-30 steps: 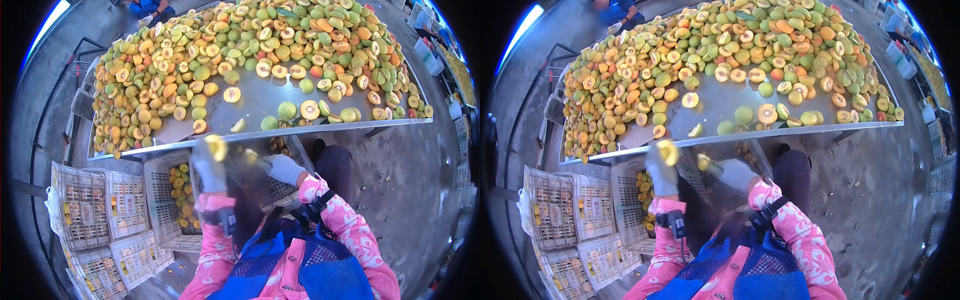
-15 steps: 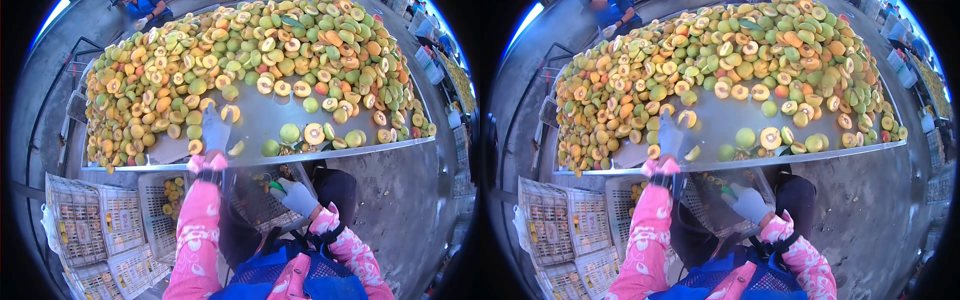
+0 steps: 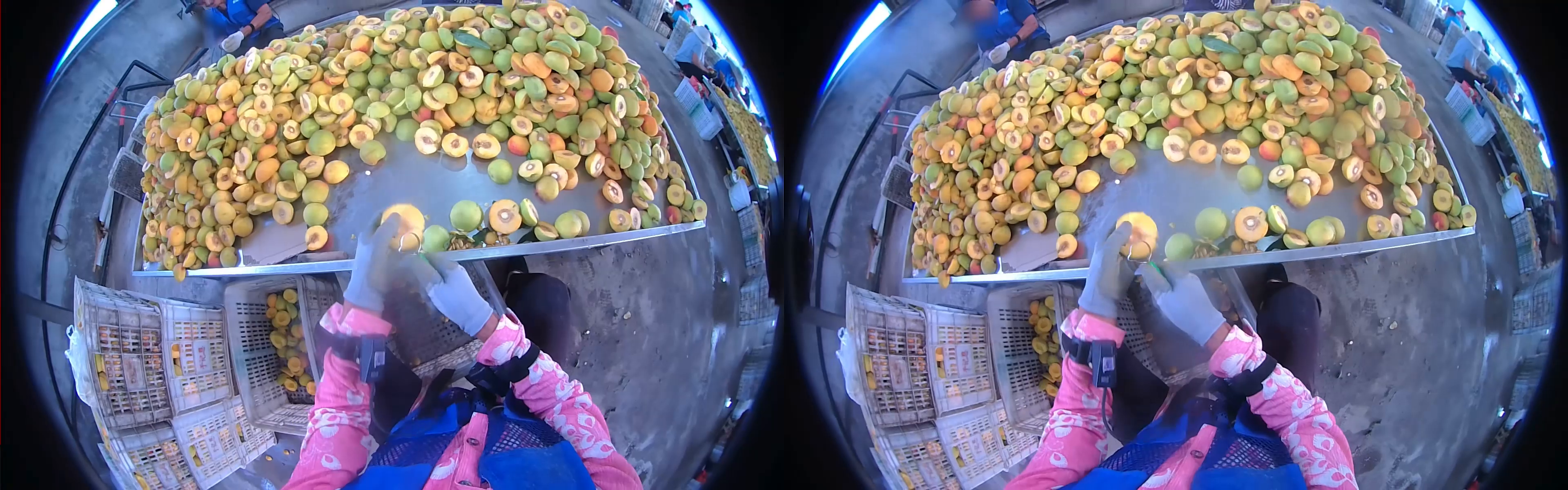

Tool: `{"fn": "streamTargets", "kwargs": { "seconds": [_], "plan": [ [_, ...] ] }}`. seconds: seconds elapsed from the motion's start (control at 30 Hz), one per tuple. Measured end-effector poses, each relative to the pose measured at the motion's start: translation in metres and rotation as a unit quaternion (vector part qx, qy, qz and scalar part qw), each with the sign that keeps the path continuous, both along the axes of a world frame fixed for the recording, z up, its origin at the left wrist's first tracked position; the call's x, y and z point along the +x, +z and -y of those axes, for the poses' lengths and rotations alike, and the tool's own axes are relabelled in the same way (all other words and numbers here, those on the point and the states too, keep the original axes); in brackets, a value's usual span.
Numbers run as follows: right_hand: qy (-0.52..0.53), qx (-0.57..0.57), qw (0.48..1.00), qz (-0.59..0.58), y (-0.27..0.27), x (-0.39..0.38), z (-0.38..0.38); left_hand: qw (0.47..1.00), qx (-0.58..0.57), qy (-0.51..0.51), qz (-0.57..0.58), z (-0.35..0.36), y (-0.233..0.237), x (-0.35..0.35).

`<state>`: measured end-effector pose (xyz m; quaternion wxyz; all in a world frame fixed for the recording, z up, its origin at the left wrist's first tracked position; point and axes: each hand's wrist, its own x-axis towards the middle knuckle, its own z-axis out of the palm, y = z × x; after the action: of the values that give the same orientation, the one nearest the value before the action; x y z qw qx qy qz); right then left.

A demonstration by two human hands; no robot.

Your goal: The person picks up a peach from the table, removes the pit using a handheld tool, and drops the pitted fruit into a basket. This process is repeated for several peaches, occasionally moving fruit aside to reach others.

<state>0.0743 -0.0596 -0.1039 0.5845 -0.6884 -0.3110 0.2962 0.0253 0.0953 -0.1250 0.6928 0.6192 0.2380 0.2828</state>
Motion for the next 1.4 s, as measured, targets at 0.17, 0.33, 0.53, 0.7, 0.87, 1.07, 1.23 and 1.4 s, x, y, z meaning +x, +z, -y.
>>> {"fn": "streamTargets", "kwargs": {
  "seconds": [0.17, 0.33, 0.53, 0.7, 0.87, 1.07, 1.23, 1.4],
  "plan": [
    [0.031, -0.017, 0.999, -0.002, 0.031, -0.021, 0.016, 0.998, -0.022, -0.048, -0.025, 0.042, 0.072, -0.027],
    [-0.011, 0.081, 0.967, -0.242, 0.059, -0.047, 0.023, 0.992, 0.123, 0.024, 0.015, 0.065, 0.094, -0.035],
    [-0.021, 0.128, 0.968, -0.214, 0.080, -0.061, 0.030, 0.994, 0.099, 0.035, 0.032, 0.090, 0.131, -0.048],
    [0.014, 0.058, 0.983, -0.172, 0.078, -0.051, 0.034, 0.999, -0.011, 0.014, 0.035, 0.080, 0.122, -0.047],
    [0.047, 0.001, 0.985, -0.168, 0.072, -0.039, 0.041, 0.997, -0.068, -0.017, 0.029, 0.081, 0.121, -0.046],
    [0.285, 0.033, 0.746, -0.601, 0.077, -0.018, 0.050, 0.994, 0.103, -0.016, 0.014, 0.070, 0.095, -0.029],
    [0.326, 0.125, 0.582, -0.735, 0.048, -0.019, 0.045, 0.982, -0.041, -0.162, 0.086, 0.064, 0.089, -0.023],
    [0.280, 0.096, 0.708, -0.642, 0.028, -0.011, 0.039, 0.934, -0.314, -0.149, 0.085, 0.069, 0.066, -0.016]
  ]
}}
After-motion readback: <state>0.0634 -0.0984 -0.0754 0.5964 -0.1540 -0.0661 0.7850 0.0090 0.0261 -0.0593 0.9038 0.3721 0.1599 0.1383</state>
